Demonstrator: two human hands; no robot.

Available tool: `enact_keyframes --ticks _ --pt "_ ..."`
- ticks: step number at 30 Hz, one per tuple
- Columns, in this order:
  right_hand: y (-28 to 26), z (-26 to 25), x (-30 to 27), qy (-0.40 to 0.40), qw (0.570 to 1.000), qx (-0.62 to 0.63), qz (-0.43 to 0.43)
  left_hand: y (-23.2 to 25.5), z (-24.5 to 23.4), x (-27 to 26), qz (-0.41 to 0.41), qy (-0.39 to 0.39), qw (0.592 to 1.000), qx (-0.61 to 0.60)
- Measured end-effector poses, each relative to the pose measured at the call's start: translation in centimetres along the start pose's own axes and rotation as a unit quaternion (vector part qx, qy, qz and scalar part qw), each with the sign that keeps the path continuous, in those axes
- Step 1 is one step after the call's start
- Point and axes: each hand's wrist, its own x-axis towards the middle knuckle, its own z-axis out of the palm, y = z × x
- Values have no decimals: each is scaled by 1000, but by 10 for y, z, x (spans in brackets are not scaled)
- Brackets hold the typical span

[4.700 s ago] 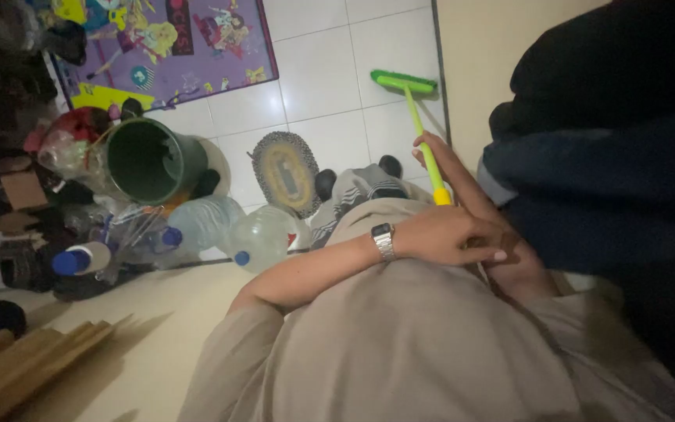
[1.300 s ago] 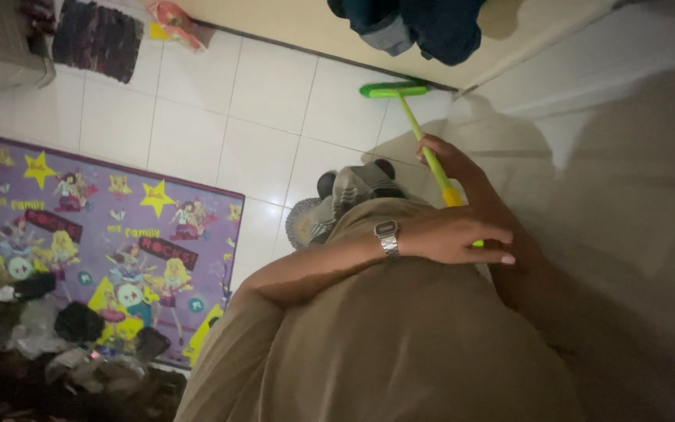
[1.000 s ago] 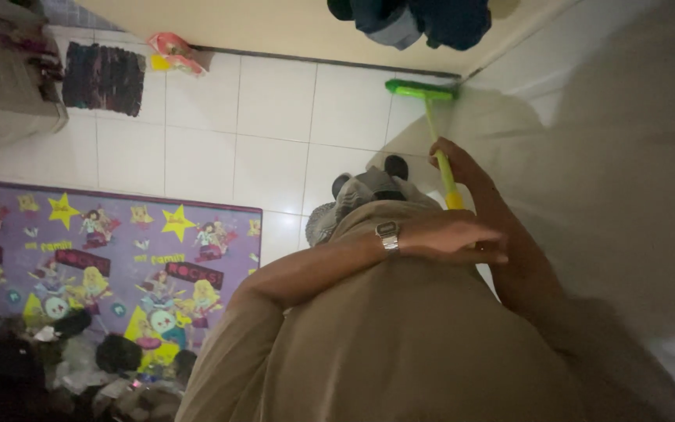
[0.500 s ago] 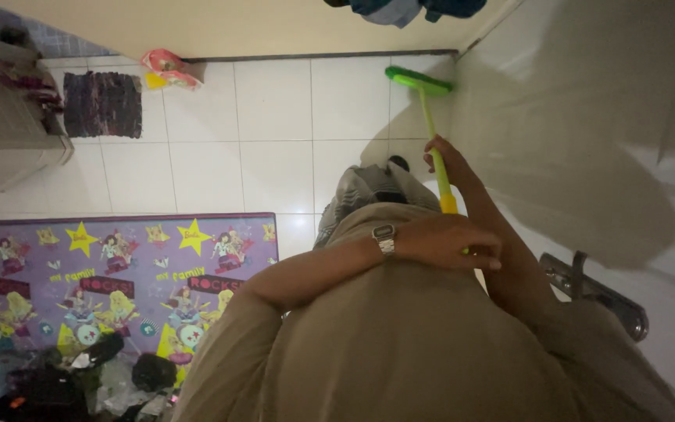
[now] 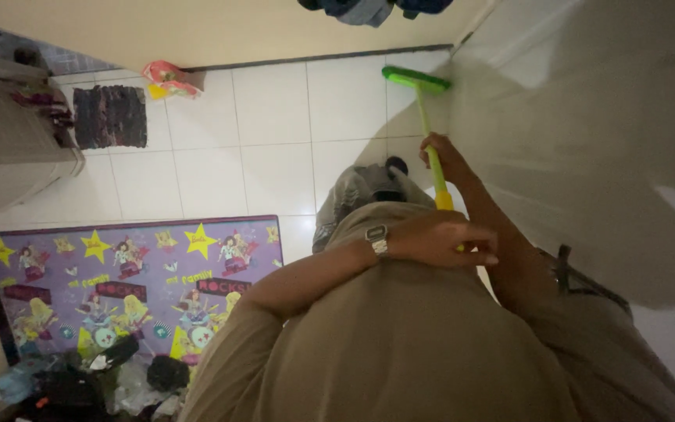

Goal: The person is sweeping the tiled floor using a green broom.

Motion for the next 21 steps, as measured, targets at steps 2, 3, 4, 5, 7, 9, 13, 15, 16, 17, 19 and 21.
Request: enact_keyframes --ticks 2,3,4,5,7,9,13,15,16,17,19,21 --pt "25 7 -1 18 974 192 120 9 -7 2 -15 -16 1000 -4" --pt "37 10 -4 35 898 372 231 14 -11 3 -27 -31 999 -7" --pt "22 7 -4 42 899 372 228 14 -12 3 -22 -36 999 -5" --pt "8 5 -4 40 972 179 145 13 -13 3 -27 -53 998 12" --pt "-7 7 -1 42 997 -23 54 17 -21 -1 -29 -75 996 33" --pt "-2 19 -2 29 992 24 124 20 -26 -10 -50 -91 995 3" --pt "-23 42 -24 83 995 14 48 18 -29 -33 -62 -182 981 1" --pt "-27 48 -17 103 989 -106 -27 23 -41 -44 -58 -183 981 -24" --pt "-31 59 -19 111 988 -104 -25 23 -46 -52 -57 -191 980 -22" --pt "-35 72 -21 114 989 -90 12 22 -52 -61 -52 -212 976 -10" --pt "-43 98 -37 124 988 -71 61 28 -54 -81 -47 -243 969 -8" --pt "-55 107 -29 160 982 -95 6 36 -66 -95 -69 -266 961 9"
